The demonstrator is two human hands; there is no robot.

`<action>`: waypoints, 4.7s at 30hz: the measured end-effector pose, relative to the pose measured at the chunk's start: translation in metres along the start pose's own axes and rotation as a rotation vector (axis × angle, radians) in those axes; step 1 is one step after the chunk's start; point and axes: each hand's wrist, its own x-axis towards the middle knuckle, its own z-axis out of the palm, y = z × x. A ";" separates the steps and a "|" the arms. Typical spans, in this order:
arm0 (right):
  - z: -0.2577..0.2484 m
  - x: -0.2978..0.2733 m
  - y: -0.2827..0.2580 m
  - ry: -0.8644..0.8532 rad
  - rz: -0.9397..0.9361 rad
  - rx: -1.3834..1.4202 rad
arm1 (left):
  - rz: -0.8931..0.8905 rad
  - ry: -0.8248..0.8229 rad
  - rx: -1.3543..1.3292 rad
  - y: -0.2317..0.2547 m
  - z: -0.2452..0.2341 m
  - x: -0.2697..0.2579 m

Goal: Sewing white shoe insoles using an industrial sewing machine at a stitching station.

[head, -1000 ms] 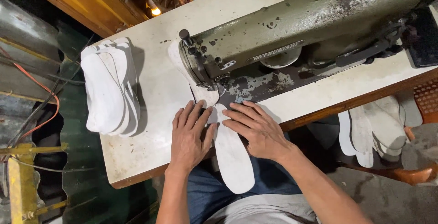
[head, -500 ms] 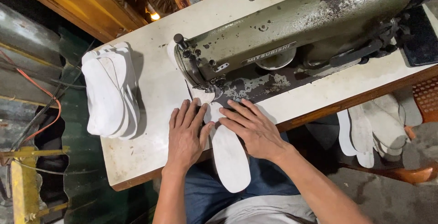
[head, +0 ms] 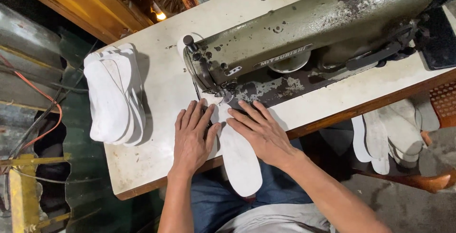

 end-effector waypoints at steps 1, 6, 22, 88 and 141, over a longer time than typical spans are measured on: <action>0.001 0.001 0.000 0.001 0.007 -0.015 | 0.000 0.004 -0.010 0.000 0.000 0.000; 0.004 0.005 0.001 -0.009 0.018 -0.053 | 0.011 0.022 -0.023 -0.002 0.001 0.000; 0.000 0.016 -0.001 -0.073 0.074 -0.067 | 0.010 0.006 0.030 -0.004 0.006 0.005; 0.007 0.005 0.007 0.157 -0.143 -0.186 | -0.031 0.700 0.265 -0.084 -0.096 -0.023; 0.005 0.005 0.001 0.241 -0.064 -0.202 | 0.143 0.076 -0.191 0.012 -0.013 -0.047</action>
